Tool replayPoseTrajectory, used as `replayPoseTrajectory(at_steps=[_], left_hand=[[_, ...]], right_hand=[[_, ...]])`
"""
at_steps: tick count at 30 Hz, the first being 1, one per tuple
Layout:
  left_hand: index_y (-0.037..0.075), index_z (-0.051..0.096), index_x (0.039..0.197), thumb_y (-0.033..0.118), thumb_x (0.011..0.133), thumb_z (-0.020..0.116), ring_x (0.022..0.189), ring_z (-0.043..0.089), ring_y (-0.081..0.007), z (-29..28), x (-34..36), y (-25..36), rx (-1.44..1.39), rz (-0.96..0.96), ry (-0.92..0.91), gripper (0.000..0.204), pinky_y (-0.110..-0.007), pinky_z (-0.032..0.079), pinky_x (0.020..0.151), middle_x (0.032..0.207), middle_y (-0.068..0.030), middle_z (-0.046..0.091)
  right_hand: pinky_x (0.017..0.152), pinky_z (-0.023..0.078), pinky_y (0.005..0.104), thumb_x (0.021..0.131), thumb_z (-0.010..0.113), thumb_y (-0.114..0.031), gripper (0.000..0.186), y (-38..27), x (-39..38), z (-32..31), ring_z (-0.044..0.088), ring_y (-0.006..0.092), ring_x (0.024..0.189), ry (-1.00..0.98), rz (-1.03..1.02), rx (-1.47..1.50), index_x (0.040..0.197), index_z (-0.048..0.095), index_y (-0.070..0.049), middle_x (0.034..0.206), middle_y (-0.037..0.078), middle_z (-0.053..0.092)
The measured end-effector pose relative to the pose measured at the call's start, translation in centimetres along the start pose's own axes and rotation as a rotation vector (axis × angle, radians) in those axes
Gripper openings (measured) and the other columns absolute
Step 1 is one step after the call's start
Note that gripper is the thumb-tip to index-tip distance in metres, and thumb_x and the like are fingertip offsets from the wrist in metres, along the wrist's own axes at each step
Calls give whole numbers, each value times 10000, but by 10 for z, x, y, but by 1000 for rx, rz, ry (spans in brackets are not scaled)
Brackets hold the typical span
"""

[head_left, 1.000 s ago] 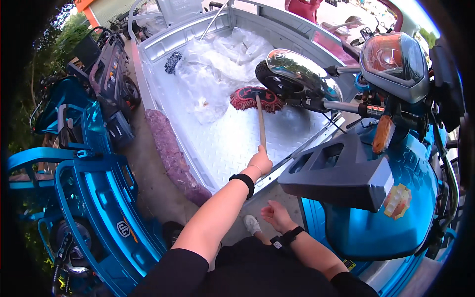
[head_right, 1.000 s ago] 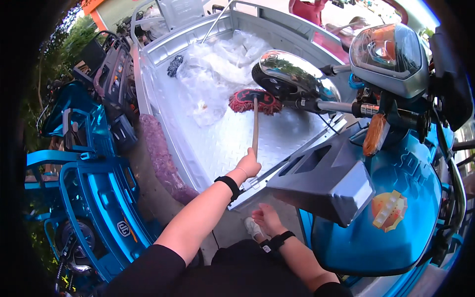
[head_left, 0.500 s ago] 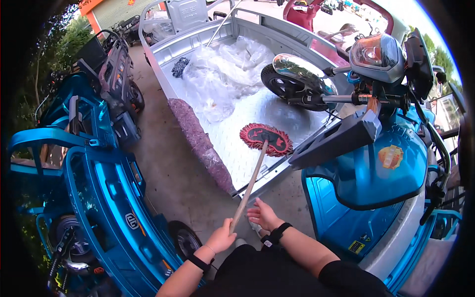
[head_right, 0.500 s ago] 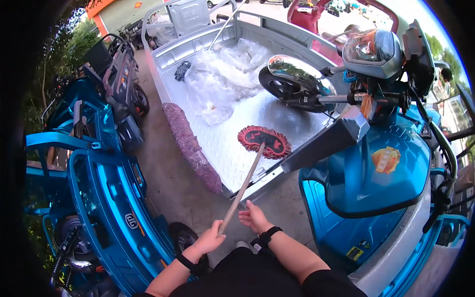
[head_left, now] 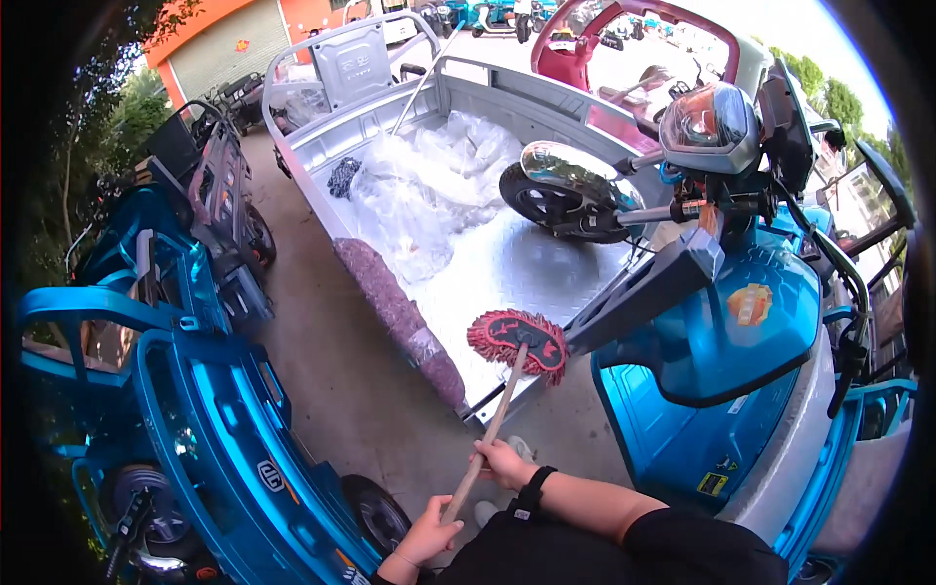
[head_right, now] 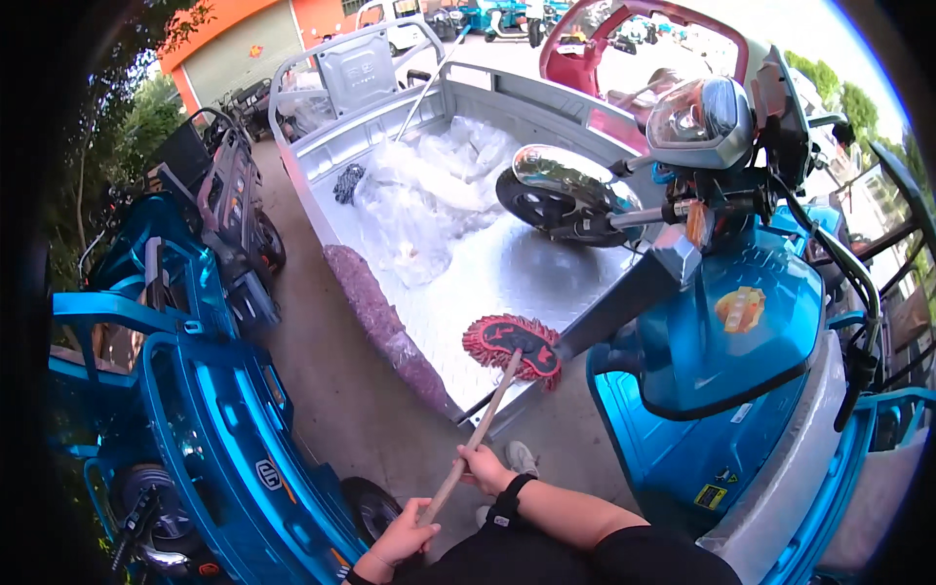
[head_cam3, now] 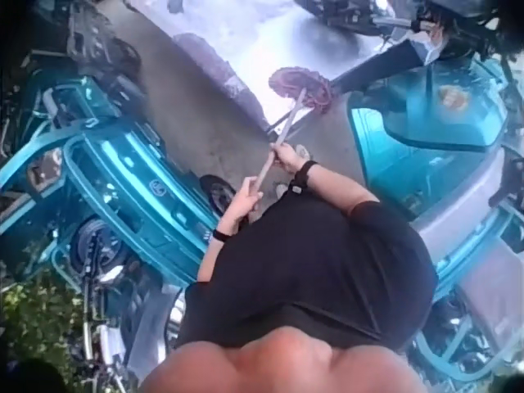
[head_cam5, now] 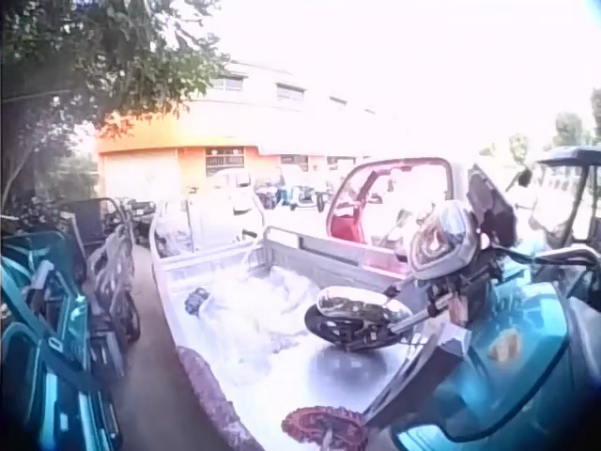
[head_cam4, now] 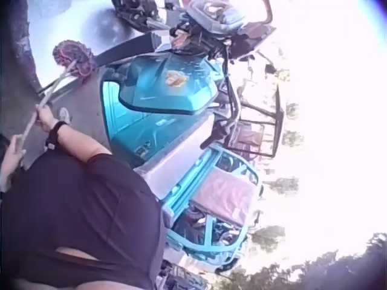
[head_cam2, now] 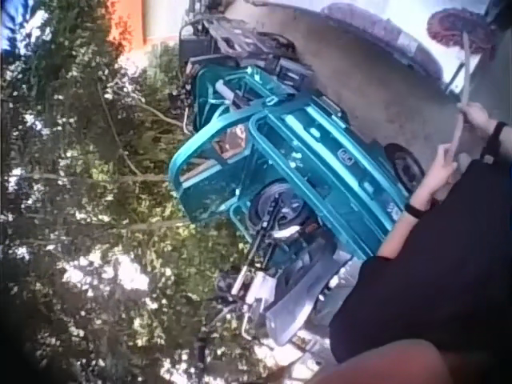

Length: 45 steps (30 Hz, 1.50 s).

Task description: Cleaning the exterior surfaces of multiple three-wheeled electric vehicles using a long-handled brush.

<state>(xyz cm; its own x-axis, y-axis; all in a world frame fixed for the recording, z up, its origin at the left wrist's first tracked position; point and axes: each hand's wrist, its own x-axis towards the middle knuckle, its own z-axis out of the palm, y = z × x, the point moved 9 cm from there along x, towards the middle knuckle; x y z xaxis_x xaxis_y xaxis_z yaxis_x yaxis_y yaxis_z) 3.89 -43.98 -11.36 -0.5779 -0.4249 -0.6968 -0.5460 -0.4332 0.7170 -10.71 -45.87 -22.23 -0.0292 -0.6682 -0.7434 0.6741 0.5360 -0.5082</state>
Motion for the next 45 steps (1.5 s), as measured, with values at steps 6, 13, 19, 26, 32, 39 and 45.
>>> replayPoseTrajectory(at_steps=[6, 13, 19, 26, 32, 39, 45], left_hand=[[102, 262, 1172, 52, 805, 527, 427, 342, -72, 27, 77, 40, -148, -26, -42, 455, -216, 286, 384, 581, -6, 396], [135, 250, 1149, 62, 811, 510, 444, 343, -82, 65, 216, 125, -105, 4, -100, 433, -230, 269, 388, 597, -11, 389], [89, 341, 1157, 126, 797, 536, 422, 359, -89, 82, 285, 145, -75, -56, -35, 411, -240, 271, 365, 617, -18, 422], [50, 471, 1022, 173, 809, 531, 434, 337, -51, 57, 236, 127, -138, 0, 39, 253, -205, 268, 380, 610, 24, 405], [27, 432, 1047, 119, 810, 532, 430, 331, -45, 57, 162, 71, -460, -28, 124, 273, -207, 270, 369, 630, 20, 396], [109, 331, 968, 94, 835, 476, 633, 446, -109, 119, 100, 50, -819, -120, -113, 197, -246, 381, 571, 772, -20, 442], [102, 373, 975, 104, 838, 438, 751, 542, -159, 163, 85, 48, -522, -200, -360, 152, -282, 437, 706, 808, -38, 504]], right_hand=[[630, 459, 348, 844, 493, -265, 260, -63, 34, -45, 523, 166, 700, 133, -123, 54, 976, 391, -66, 819, 57, 506], [507, 441, 285, 812, 516, -204, 199, -160, 69, -103, 515, 159, 571, 232, -374, 245, 843, 439, -22, 684, 75, 509], [492, 430, 274, 831, 487, -249, 243, -196, 83, -155, 513, 151, 568, 461, -522, 89, 866, 418, -19, 704, 87, 511], [477, 439, 307, 834, 474, -237, 283, -178, 84, -128, 521, 170, 560, 447, -454, -286, 900, 399, 27, 664, 97, 515], [573, 483, 370, 786, 492, -291, 497, -135, 54, -71, 599, 336, 693, 268, -400, -658, 932, 355, 164, 762, 260, 559], [487, 450, 280, 837, 464, -152, 151, -82, 13, -14, 528, 149, 531, -274, -154, -530, 867, 391, -23, 683, 69, 514], [432, 381, 243, 845, 472, -155, 131, -78, -39, -39, 438, 107, 492, -296, -29, -71, 902, 389, -72, 648, 13, 442]])
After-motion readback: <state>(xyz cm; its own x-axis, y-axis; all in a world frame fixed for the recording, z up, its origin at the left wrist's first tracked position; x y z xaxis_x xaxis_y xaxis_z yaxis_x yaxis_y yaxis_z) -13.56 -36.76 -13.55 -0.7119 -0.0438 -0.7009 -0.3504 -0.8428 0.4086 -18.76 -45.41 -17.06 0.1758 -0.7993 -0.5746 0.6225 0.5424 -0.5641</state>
